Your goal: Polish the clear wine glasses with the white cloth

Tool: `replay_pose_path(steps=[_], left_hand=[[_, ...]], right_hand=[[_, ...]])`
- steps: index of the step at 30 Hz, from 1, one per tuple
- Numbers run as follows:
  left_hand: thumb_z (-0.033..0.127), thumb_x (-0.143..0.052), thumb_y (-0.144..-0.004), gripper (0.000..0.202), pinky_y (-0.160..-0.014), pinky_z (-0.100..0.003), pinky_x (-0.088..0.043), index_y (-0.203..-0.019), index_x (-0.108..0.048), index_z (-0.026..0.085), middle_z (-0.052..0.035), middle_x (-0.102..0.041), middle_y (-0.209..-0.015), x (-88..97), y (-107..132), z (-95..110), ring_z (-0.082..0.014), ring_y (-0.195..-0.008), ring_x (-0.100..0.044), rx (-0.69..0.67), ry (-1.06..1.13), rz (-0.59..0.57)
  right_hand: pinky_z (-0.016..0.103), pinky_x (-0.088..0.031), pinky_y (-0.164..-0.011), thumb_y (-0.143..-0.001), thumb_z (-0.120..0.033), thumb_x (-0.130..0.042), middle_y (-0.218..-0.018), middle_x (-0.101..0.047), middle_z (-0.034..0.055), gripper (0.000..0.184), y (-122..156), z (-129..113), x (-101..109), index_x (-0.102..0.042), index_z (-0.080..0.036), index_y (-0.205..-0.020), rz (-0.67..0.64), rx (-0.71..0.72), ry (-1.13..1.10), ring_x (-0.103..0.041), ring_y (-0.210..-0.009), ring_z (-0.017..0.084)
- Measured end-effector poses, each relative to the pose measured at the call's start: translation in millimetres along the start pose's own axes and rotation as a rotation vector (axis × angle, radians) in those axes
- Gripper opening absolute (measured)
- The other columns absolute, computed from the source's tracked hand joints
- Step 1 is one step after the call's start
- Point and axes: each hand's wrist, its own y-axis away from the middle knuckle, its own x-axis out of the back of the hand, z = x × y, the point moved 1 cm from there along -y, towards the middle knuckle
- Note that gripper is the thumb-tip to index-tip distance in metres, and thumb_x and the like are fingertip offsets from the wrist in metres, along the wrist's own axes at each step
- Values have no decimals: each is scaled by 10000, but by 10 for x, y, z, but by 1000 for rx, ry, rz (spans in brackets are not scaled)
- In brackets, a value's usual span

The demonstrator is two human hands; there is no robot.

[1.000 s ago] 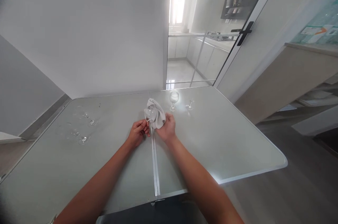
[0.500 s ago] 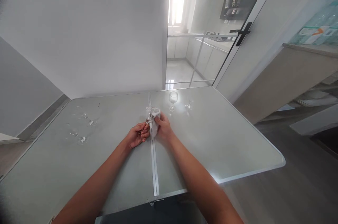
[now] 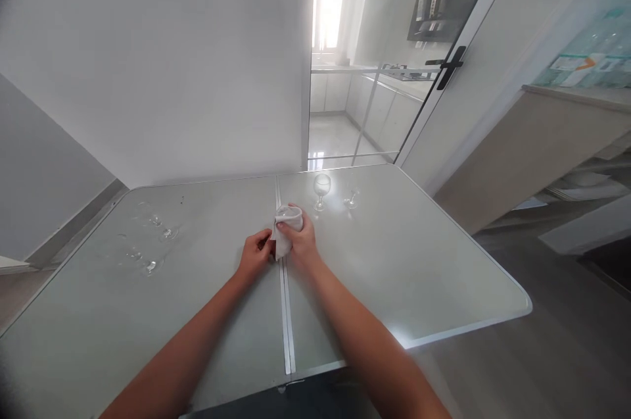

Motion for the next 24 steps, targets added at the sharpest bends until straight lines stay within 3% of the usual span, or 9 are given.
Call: replay_pose_path(steps=[2, 4, 8, 11, 14, 20, 24], left_hand=[[408, -676, -853, 294, -562, -232, -371, -671, -612, 186, -11, -522, -632, 1, 10, 27, -137, -599, -454, -114, -163, 105], [386, -690, -843, 255, -574, -233, -360, -686, -636, 193, -26, -550, -677, 14, 19, 58, -145, -634, -456, -158, -213, 103], [490, -659, -868, 377, -481, -229, -333, -664, -602, 178, 7, -488, -557, 28, 25, 74, -115, -496, -427, 34, -55, -151], [548, -653, -864, 432, -410, -221, -350, -676, -566, 169, 32, -424, -543, 25, 31, 75, -100, -458, -392, 240, 236, -363], [526, -676, -859, 451, -371, -204, -372, -648, -500, 168, 45, -365, -562, 40, 33, 85, -80, -461, -337, 350, 445, -473], [455, -715, -844, 420, -336, -179, -363, -646, -488, 161, 37, -346, -620, 104, 36, 81, -76, -485, -349, 413, 571, -487], [435, -738, -819, 408, -324, -174, -329, -648, -489, 162, 45, -332, -624, 98, 34, 56, -70, -473, -329, 415, 613, -455]], right_hand=[[248, -555, -756, -659, -205, -872, -999, -705, 10, 601, 3, 13, 2, -615, -244, -1202, 118, 59, 38, -657, -859, 145], [246, -553, -763, -697, -225, -852, -1010, -689, 2, 564, -2, -22, 21, -609, -255, -1204, 157, 99, 10, -652, -872, 138], [288, -571, -762, -765, -307, -796, -1076, -679, 34, 432, -32, -157, 65, -625, -246, -1157, -21, 35, -156, -662, -944, 178], [293, -581, -686, -735, -385, -808, -1133, -669, 51, 472, -28, -199, 65, -629, -244, -1149, -164, -25, -206, -660, -951, 208], [277, -576, -633, -702, -427, -827, -1147, -669, 57, 537, 10, -183, 29, -613, -251, -1162, -224, -38, -192, -659, -940, 213], [293, -582, -650, -606, -417, -881, -1141, -672, 51, 638, 75, -175, -23, -590, -269, -1155, -269, -88, -153, -665, -965, 229], [294, -581, -753, -608, -290, -885, -1140, -680, 39, 646, 84, -179, -53, -575, -281, -1174, -256, -48, -92, -678, -971, 206]])
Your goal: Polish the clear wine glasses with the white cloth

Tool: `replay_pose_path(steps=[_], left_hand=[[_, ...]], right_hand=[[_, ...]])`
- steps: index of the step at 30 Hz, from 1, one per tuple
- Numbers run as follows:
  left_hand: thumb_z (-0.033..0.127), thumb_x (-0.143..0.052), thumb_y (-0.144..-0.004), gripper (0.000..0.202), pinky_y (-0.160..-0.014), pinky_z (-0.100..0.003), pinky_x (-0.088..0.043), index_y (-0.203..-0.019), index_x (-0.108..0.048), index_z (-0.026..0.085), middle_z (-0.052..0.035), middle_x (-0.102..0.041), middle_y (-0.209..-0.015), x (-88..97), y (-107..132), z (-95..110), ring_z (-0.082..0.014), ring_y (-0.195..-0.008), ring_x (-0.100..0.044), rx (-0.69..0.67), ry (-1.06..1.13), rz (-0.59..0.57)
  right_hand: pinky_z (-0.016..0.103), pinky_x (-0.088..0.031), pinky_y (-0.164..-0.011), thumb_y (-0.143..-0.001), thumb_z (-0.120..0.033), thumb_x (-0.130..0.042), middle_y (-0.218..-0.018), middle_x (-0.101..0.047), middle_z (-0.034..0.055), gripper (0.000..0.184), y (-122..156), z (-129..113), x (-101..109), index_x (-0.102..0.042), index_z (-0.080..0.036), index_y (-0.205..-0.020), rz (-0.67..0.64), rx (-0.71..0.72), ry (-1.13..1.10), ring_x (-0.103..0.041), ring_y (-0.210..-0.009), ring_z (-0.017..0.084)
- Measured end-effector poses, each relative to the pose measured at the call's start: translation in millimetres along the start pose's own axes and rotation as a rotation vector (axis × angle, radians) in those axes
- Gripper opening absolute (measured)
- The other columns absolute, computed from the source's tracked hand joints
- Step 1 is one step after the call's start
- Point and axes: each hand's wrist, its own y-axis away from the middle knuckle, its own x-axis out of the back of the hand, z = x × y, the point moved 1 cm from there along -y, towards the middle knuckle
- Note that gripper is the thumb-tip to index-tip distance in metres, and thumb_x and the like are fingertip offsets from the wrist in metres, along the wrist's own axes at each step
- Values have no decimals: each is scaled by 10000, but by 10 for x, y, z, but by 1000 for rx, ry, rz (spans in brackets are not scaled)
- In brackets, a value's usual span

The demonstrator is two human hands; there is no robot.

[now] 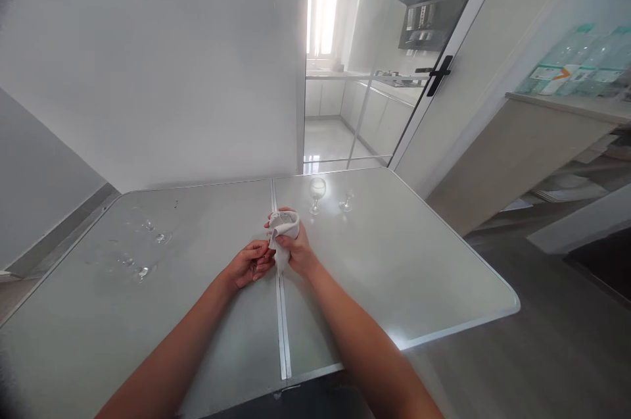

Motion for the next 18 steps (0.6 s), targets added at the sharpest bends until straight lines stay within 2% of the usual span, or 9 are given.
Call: replay_pose_path(steps=[3, 6, 9, 11, 14, 18], left_hand=[[469, -710, -836, 397, -359, -193, -359, -672, -521, 161, 56, -329, -593, 2, -45, -63, -75, -459, -341, -74, -64, 93], [549, -665, -848, 441, -431, -224, -393, -680, -572, 153, 34, -420, -562, 19, -103, -127, -95, -473, -406, -240, -264, 224], [559, -670, -831, 443, -544, -236, -412, -710, -653, 134, -5, -546, -627, 39, -144, -142, -119, -576, -474, -404, -498, 373], [533, -674, -829, 414, -599, -244, -419, -725, -683, 133, -20, -595, -684, 34, -162, -135, -138, -647, -501, -447, -585, 426], [530, -691, -816, 417, -585, -240, -413, -690, -666, 133, -21, -582, -672, -3, -168, -131, -135, -639, -491, -408, -555, 388], [550, -699, -821, 467, -462, -225, -399, -631, -541, 153, 19, -440, -570, -65, -99, -113, -100, -509, -413, -203, -244, 179]], right_hand=[[278, -574, -797, -629, -228, -873, -1137, -692, 27, 624, 5, 54, -41, -575, -290, -1173, 112, 55, 56, -682, -1022, 194], [284, -581, -764, -634, -225, -875, -1038, -726, 24, 557, 22, 172, -93, -607, -265, -1121, 184, 33, 126, -700, -924, 186], [307, -584, -770, -669, -255, -858, -898, -738, 23, 405, 35, 283, -124, -645, -222, -1012, 177, -7, 134, -699, -823, 186], [314, -581, -786, -691, -251, -842, -884, -736, 25, 354, 35, 311, -112, -650, -213, -985, 140, -19, 97, -697, -824, 187], [295, -570, -792, -665, -183, -845, -879, -724, 8, 367, 30, 276, -42, -645, -220, -970, 104, -21, 43, -688, -829, 170], [322, -578, -725, -613, -170, -847, -980, -721, 20, 432, 39, 185, 60, -631, -240, -981, -5, -132, -29, -680, -829, 185]])
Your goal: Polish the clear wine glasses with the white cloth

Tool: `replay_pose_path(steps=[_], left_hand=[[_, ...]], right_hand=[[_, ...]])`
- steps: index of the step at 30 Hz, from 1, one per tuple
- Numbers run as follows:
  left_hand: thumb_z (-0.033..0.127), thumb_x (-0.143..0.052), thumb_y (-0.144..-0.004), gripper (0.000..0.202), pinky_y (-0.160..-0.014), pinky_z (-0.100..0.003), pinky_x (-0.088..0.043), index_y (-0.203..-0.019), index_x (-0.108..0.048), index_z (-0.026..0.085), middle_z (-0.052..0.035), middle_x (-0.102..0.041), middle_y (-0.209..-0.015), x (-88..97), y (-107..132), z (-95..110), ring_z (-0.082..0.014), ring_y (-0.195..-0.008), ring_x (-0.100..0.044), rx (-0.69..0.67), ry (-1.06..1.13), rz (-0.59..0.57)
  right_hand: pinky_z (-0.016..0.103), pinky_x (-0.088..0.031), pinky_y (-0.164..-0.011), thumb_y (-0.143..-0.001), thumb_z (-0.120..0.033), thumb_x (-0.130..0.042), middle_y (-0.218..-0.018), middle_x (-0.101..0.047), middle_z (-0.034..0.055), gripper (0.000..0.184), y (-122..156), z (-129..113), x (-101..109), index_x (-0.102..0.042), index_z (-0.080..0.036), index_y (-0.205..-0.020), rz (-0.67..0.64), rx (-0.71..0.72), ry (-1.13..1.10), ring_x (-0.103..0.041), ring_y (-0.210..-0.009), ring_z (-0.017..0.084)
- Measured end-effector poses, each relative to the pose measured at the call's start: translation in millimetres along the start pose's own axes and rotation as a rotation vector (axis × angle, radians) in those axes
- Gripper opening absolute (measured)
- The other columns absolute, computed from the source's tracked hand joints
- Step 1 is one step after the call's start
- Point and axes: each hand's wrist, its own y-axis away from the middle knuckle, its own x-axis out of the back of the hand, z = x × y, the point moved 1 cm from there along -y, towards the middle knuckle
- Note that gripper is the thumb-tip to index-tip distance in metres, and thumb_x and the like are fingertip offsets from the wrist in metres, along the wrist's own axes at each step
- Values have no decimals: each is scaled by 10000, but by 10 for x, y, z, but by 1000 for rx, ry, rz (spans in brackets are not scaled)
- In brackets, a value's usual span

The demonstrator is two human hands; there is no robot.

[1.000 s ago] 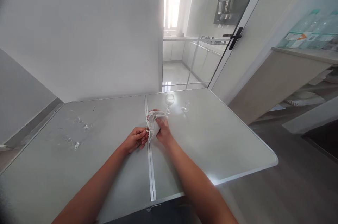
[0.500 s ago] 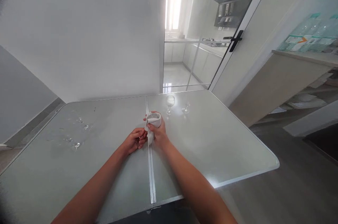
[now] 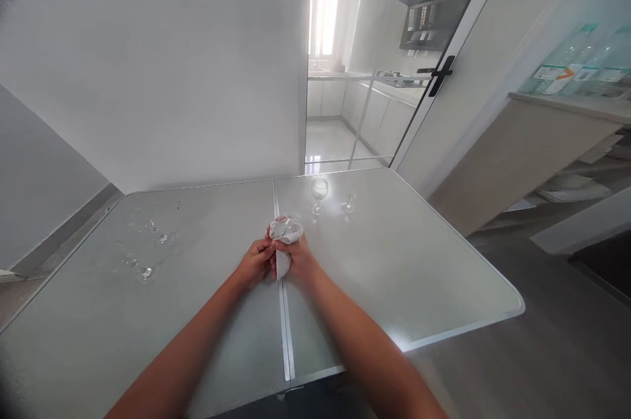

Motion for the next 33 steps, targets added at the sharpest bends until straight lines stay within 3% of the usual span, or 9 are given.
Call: replay_pose_path(steps=[3, 6, 9, 13, 16, 21, 25, 29, 33], left_hand=[[521, -713, -823, 439, -416, -228, -423, -667, -502, 169, 41, -370, -588, -3, 71, 65, -96, -489, -397, 173, 181, -151], [529, -710, -824, 446, -425, -237, -440, -668, -488, 175, 42, -364, -596, -9, 91, 94, -99, -494, -402, 180, 155, -181], [556, -654, -860, 464, -476, -254, -434, -644, -494, 178, 16, -444, -578, -30, 65, 65, -120, -497, -460, 15, -98, -57], [453, -619, -905, 375, -563, -248, -362, -649, -560, 186, -2, -511, -581, -60, 52, 29, -135, -534, -469, -239, -590, 237], [344, -655, -876, 253, -615, -248, -329, -672, -601, 204, -12, -522, -643, -73, 69, 31, -156, -613, -435, -385, -731, 365], [265, -665, -842, 159, -623, -260, -315, -702, -620, 206, -6, -523, -644, -36, 61, -5, -161, -616, -424, -402, -628, 406], [249, -575, -886, 126, -626, -266, -372, -804, -648, 187, -7, -590, -686, -4, 9, -59, -160, -616, -485, -376, -690, 324], [210, -521, -905, 219, -821, -340, -480, -1062, -672, 192, -63, -695, -939, -9, 8, -59, -225, -871, -628, -439, -747, 247], [219, -517, -927, 248, -932, -401, -473, -1127, -664, 216, -89, -687, -1079, 16, 57, -9, -254, -1015, -631, -508, -800, 407]], right_hand=[[364, -585, -763, -536, -184, -865, -1085, -711, 53, 501, 17, -61, 39, -627, -241, -973, -34, -21, -37, -681, -935, 231], [372, -577, -804, -495, -191, -873, -1081, -710, 56, 532, 12, -121, 53, -626, -242, -964, -41, -4, -33, -682, -973, 247], [344, -576, -754, -536, -233, -861, -1072, -707, 44, 539, -23, -201, 55, -617, -262, -1015, -3, 62, -17, -681, -997, 249], [294, -568, -698, -642, -218, -837, -1099, -690, 18, 556, -80, -243, 26, -582, -291, -1132, 192, 209, 55, -675, -1016, 220], [275, -563, -692, -674, -227, -841, -1059, -697, 5, 530, -93, -142, -32, -584, -280, -1135, 257, 218, 75, -689, -959, 194], [281, -573, -713, -625, -254, -887, -869, -725, 8, 410, -81, 85, -72, -659, -208, -963, 249, 116, 158, -692, -775, 164], [316, -585, -738, -639, -343, -878, -833, -742, 35, 368, -96, 155, -3, -697, -186, -919, 220, 114, 310, -695, -768, 189], [364, -564, -843, -670, -392, -854, -889, -755, 61, 358, -127, 174, 73, -727, -192, -938, 165, 161, 458, -696, -850, 220], [341, -529, -824, -732, -437, -807, -901, -746, 58, 324, -157, 140, 111, -750, -196, -941, 172, 192, 530, -664, -822, 204]])
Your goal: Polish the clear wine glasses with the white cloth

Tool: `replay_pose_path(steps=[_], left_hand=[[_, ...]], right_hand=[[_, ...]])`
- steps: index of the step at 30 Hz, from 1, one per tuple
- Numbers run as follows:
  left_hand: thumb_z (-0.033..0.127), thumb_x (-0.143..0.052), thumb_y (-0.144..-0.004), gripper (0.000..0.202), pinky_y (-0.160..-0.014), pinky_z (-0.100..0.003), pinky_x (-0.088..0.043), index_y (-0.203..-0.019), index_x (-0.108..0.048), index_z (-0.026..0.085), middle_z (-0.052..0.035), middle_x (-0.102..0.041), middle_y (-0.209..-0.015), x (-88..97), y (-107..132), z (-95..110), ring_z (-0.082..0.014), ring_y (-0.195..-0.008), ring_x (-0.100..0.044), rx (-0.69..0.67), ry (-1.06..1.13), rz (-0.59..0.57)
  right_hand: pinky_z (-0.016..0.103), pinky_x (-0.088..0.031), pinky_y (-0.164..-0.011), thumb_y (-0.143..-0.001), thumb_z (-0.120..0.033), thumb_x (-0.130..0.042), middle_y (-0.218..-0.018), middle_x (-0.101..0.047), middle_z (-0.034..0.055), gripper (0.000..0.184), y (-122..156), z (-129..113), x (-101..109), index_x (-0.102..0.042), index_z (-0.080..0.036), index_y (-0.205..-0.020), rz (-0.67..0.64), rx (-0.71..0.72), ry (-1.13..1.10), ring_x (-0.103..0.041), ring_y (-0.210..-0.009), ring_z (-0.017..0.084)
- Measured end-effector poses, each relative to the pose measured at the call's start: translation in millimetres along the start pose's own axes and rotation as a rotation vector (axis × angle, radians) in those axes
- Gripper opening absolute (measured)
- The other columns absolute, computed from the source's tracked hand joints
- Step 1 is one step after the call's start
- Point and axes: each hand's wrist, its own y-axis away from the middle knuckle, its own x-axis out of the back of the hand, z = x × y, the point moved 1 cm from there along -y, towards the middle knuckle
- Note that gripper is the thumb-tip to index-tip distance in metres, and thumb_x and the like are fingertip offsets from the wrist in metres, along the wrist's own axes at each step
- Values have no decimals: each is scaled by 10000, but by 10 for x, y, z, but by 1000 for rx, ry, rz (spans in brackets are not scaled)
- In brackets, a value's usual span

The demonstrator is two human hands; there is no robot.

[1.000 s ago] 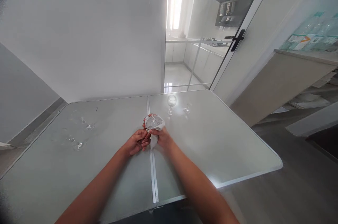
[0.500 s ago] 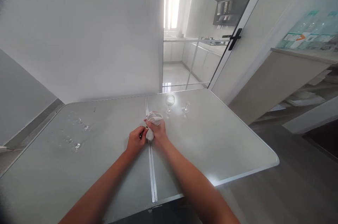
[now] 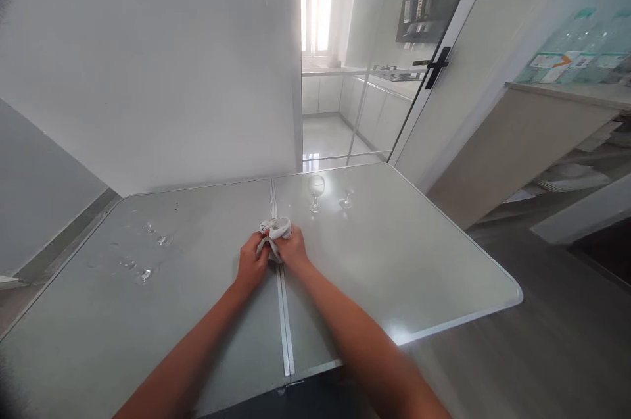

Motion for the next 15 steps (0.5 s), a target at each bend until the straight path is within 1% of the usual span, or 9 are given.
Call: replay_pose_path(steps=[3, 5, 6, 7, 9, 10, 12, 14, 15], left_hand=[[310, -570, -938, 236, -995, -405, -452, -1141, -654, 223, -95, -656, -1161, 77, -29, -18, -256, -1120, -601, 92, 71, 222], [397, -607, -929, 296, -1021, -394, -448, -1167, -647, 227, -99, -641, -1227, 114, -68, -35, -252, -1182, -585, 173, 262, 295], [451, -606, -927, 344, -1024, -395, -453, -1186, -643, 229, -103, -639, -1258, 124, -91, -41, -252, -1197, -587, 220, 407, 276], [503, -600, -921, 396, -1022, -401, -464, -1202, -643, 227, -111, -642, -1280, 129, -112, -42, -256, -1199, -598, 270, 567, 225], [569, -598, -903, 490, -1005, -414, -490, -1232, -646, 208, -134, -656, -1297, 134, -143, -35, -271, -1180, -628, 376, 835, 73], [582, -612, -889, 526, -990, -418, -504, -1245, -648, 197, -145, -664, -1296, 138, -149, -30, -280, -1165, -641, 424, 914, 4], [578, -679, -843, 582, -961, -416, -527, -1265, -653, 178, -160, -674, -1293, 152, -148, -31, -299, -1148, -656, 474, 972, -78], [576, -743, -790, 628, -936, -409, -544, -1258, -662, 165, -171, -685, -1277, 163, -140, -49, -306, -1118, -673, 454, 969, -79], [574, -766, -769, 637, -933, -409, -548, -1242, -670, 159, -177, -690, -1264, 163, -137, -64, -306, -1099, -684, 434, 956, -59]], right_hand=[[297, -490, -739, -733, -476, -805, -896, -728, 45, 378, -23, -13, 18, -751, -194, -979, 11, -55, 6, -626, -773, 176], [280, -457, -694, -729, -528, -798, -861, -709, 42, 403, -21, -4, 10, -745, -178, -923, -41, -97, -9, -592, -743, 163], [276, -441, -671, -732, -564, -785, -818, -693, 40, 421, -12, 8, -2, -734, -166, -863, -91, -129, -26, -571, -715, 156], [272, -425, -649, -733, -597, -772, -767, -672, 37, 449, 3, 24, -16, -714, -157, -798, -156, -175, -44, -548, -684, 147], [265, -394, -607, -719, -640, -767, -673, -623, 21, 499, 43, 53, -43, -665, -151, -721, -285, -302, -79, -502, -619, 130], [263, -385, -594, -710, -652, -769, -653, -610, 16, 514, 64, 61, -51, -647, -153, -716, -338, -367, -98, -490, -601, 125], [268, -395, -601, -710, -661, -764, -669, -614, 23, 523, 95, 52, -55, -624, -158, -735, -449, -452, -136, -508, -608, 131], [286, -423, -632, -760, -664, -709, -710, -625, 37, 508, 102, 17, -43, -604, -167, -762, -547, -463, -133, -541, -643, 150], [294, -434, -646, -798, -646, -673, -723, -623, 38, 480, 96, -6, -32, -592, -174, -769, -575, -440, -81, -549, -660, 159]])
